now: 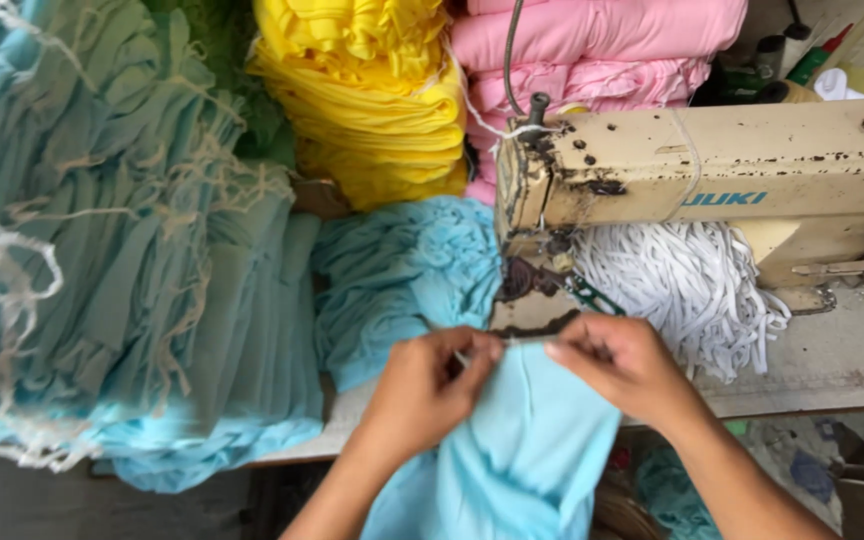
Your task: Sewing and trimming threads on light blue fabric components at an industrial sewing workstation.
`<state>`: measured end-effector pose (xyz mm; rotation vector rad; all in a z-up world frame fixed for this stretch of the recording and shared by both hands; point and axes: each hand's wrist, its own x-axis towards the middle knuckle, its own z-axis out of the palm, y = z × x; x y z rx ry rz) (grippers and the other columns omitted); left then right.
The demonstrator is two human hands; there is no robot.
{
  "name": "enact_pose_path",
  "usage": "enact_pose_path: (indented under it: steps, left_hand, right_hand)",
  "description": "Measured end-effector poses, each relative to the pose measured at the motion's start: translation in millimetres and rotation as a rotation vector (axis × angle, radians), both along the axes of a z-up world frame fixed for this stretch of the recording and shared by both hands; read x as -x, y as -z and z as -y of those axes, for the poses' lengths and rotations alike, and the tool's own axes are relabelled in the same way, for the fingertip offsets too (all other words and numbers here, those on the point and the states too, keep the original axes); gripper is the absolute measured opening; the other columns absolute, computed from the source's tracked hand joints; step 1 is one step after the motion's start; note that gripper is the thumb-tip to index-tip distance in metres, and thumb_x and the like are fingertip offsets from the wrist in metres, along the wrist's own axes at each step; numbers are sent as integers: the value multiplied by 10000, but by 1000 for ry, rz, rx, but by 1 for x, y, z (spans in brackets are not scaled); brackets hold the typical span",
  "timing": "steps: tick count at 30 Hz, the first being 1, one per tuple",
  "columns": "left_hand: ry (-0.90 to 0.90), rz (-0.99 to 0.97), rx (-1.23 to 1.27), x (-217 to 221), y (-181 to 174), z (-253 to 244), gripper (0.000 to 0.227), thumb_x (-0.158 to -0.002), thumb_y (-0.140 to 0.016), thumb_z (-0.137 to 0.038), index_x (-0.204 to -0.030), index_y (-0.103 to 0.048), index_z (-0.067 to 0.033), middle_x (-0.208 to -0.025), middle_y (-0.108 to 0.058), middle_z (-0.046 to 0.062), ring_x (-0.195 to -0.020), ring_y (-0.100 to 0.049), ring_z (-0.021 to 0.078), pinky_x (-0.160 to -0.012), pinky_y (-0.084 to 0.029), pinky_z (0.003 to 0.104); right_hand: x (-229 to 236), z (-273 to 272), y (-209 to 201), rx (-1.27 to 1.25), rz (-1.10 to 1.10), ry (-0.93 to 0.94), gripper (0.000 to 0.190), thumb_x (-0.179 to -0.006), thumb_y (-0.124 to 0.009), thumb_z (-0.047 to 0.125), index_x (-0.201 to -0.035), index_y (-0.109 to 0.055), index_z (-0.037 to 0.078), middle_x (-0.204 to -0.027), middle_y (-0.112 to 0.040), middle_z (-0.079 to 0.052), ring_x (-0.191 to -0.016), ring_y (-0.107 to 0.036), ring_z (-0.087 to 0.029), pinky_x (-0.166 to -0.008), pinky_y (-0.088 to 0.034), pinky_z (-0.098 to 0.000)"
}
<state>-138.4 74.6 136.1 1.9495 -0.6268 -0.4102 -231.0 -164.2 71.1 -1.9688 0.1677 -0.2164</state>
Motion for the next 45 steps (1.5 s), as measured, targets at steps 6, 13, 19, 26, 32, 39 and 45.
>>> enact_pose_path:
  steps: [6,13,19,26,32,39,45]
  left_hand:
    - [-24,461,107,-62,142,80,168,-782,-737,-156,-915,-821,-98,-844,-768,169,-721,-733,360,-713,-603,436]
    - [-153,467,-33,-119,138,97,205,-741,-732,-167,-919,-825,-127,-837,-752,165,-746,-740,354,-723,-610,447]
    - [-2,460,79,-156,144,96,158,-847,-765,-263,-876,-814,-116,-831,-756,149,-720,-728,343,-686,-582,449]
    - [-57,528,-58,-133,129,97,163,-881,-736,-272,-930,-811,-137,-918,-737,153,-791,-703,372,-706,-569,470]
    - [-13,635,-15,-49,81,55,257,-880,-684,-187,-1101,-768,-88,-1166,-746,124,-992,-707,346,-840,-556,450]
    - [208,336,420,30,25,8,430,-1060,-562,-108,-1461,-534,46,-1157,-700,197,-1035,-673,357,-954,-516,437]
    - [272,-1,118,19,52,-85,253,-972,-660,-123,-1202,-752,-69,-842,-761,128,-738,-698,213,-712,-562,340]
  right_hand:
    - [-73,24,57,761,73,299,199,-816,-789,334,-805,-760,137,-639,-718,-87,-545,-684,-304,-499,-524,-433]
    - [-116,33,81,962,270,375,190,-836,-758,333,-793,-753,148,-670,-703,-103,-575,-679,-337,-548,-547,-461]
    - [-66,65,40,874,208,477,217,-819,-753,256,-990,-756,124,-840,-743,-86,-638,-713,-293,-589,-557,-407]
    - [-28,80,27,968,150,533,202,-842,-799,224,-1035,-784,167,-970,-701,-56,-745,-694,-286,-642,-535,-414]
    - [-16,53,0,814,261,355,144,-876,-770,153,-1019,-766,134,-1018,-736,-48,-891,-707,-267,-778,-553,-382]
    - [-1,-18,-17,171,43,-228,164,-877,-731,97,-1029,-745,38,-913,-799,-40,-858,-755,-99,-749,-597,-267]
    - [16,37,13,9,-115,-242,158,-868,-753,73,-1002,-800,2,-864,-813,-66,-793,-716,-105,-708,-582,-270]
